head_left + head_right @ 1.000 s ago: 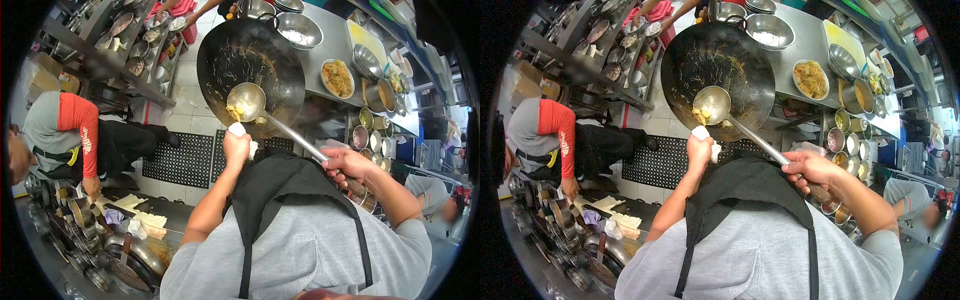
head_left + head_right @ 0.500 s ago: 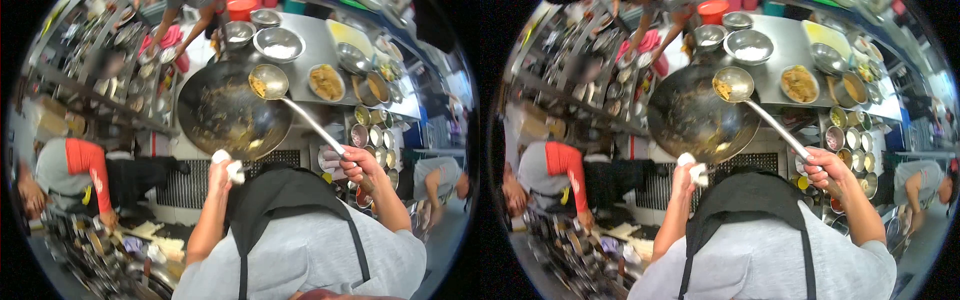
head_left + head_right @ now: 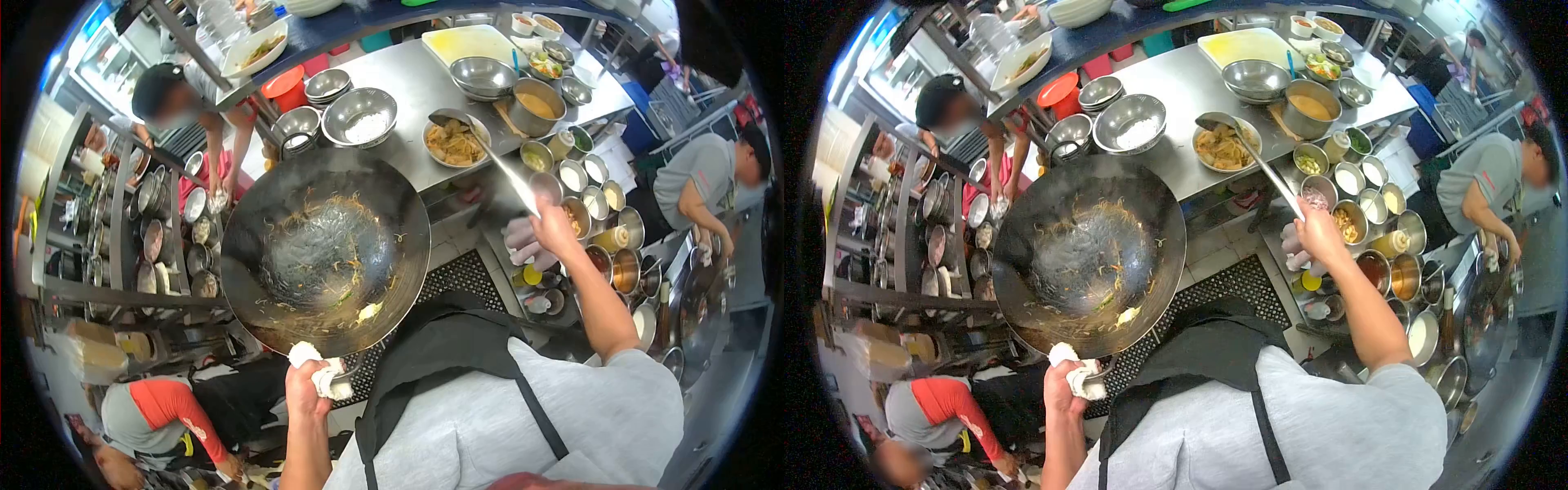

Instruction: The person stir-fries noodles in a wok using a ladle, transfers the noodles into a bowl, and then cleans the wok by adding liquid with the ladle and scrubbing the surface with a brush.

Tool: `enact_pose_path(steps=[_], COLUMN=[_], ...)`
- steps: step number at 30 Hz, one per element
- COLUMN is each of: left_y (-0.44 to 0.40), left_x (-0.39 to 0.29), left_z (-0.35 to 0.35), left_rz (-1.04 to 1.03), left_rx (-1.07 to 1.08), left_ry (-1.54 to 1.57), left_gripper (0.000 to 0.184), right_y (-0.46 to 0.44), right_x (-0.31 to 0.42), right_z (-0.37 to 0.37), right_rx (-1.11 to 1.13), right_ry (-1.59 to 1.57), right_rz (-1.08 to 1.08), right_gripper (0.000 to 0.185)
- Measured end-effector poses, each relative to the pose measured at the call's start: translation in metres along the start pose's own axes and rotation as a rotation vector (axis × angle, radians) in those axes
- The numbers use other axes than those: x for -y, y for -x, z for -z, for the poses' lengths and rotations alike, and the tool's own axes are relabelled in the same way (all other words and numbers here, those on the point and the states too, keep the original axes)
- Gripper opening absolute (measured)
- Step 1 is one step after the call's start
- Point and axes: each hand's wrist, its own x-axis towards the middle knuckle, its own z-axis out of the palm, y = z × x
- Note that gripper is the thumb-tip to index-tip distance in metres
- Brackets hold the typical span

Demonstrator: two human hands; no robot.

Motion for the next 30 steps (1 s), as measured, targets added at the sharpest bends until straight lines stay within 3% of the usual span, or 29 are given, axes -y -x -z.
enact_pose_path(steps=[2, 5, 11, 13, 17, 19, 21, 23, 24, 28, 30], left_y=[-0.004, -0.015, -0.043, -0.049, -0.084, -0.124, -0.166, -0.200, -0.240, -0.338, -0.382], left_x=[-0.012, -0.030, -0.047, -0.054, -0.081, -0.103, -0.121, -0.144, -0.164, -0.246, -0.234], left_z=[-0.005, -0.021, -0.071, -0.096, -0.132, -0.144, -0.145, -0.138, -0.153, -0.258, -0.320], left_rz=[0.003, 0.038, 0.129, 0.129, 0.195, 0.240, 0.189, 0.201, 0.241, 0.213, 0.299], left_rx=[0.018, 0.094, 0.232, 0.175, 0.352, 0.531, 0.547, 0.776, 0.954, 1.284, 1.494], left_ry=[-0.023, -0.071, -0.178, -0.260, -0.546, -0.697, -0.909, -0.900, -0.939, -1.232, -1.190], left_gripper=[0.025, 0.026, 0.020, 0.020, 0.021, 0.035, 0.042, 0.026, 0.024, 0.023, 0.024], right_y=[0.009, 0.019, 0.010, 0.026, 0.086, 0.124, 0.158, 0.185, 0.170, 0.072, 0.025], right_x=[0.028, 0.013, 0.016, 0.021, 0.047, 0.101, 0.169, 0.262, 0.314, 0.478, 0.529], right_z=[0.015, -0.013, 0.009, 0.029, 0.055, 0.062, 0.054, 0.043, 0.023, -0.017, -0.048], right_rx=[0.104, -0.056, 0.213, 0.185, 0.046, -0.114, -0.247, -0.446, -0.605, -1.218, -1.593], right_ry=[0.064, -0.076, -1.455, -1.647, -1.758, -1.811, -1.855, -1.948, -1.900, -1.760, -1.554], right_rz=[-0.222, -0.184, -0.577, -0.615, -0.552, -0.611, -0.578, -0.611, -0.578, -0.521, -0.546], right_gripper=[0.051, 0.050, 0.022, 0.033, 0.041, 0.045, 0.049, 0.043, 0.041, 0.053, 0.051])
